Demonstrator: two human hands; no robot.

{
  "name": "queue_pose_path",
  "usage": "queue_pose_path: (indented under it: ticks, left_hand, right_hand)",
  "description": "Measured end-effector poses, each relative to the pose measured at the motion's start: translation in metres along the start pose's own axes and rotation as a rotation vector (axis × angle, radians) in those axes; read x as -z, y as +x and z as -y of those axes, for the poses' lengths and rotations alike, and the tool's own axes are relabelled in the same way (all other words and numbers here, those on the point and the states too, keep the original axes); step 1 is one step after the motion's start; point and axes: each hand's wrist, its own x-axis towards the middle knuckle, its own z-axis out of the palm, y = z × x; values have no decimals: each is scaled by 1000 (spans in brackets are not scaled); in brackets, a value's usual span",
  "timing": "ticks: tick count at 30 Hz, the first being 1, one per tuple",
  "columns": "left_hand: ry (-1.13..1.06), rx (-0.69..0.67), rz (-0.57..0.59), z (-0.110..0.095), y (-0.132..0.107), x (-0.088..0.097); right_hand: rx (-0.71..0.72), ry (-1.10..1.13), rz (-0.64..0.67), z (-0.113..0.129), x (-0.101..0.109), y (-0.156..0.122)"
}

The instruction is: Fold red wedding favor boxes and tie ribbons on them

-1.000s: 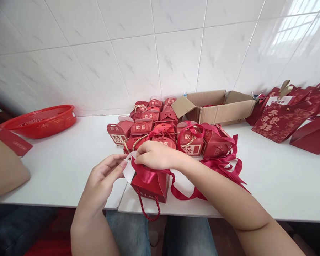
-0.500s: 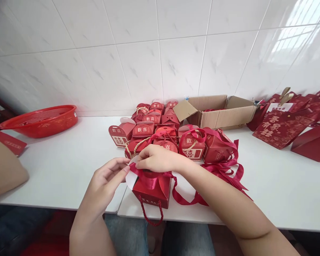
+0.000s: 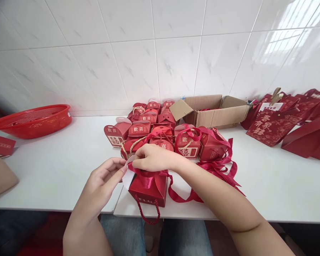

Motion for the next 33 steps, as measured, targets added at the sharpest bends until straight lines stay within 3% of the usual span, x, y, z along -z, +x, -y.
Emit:
queue_pose_path:
  ticks: [5,25,28,33]
  left_hand:
    - [22,-7,13,1,2,0]
    - [-34,-48,30,5,13,-7]
    - [-158,-45,-16,7,12,-6]
    - [-588,-87,-156,6,8,3]
  right_hand:
    - [82,-9,35,0,1,0]
    - [111,-1,38,0,-2,4]
    - [122,-9,-39,1,1,1]
    - [78,-61,-222,10,21,-20]
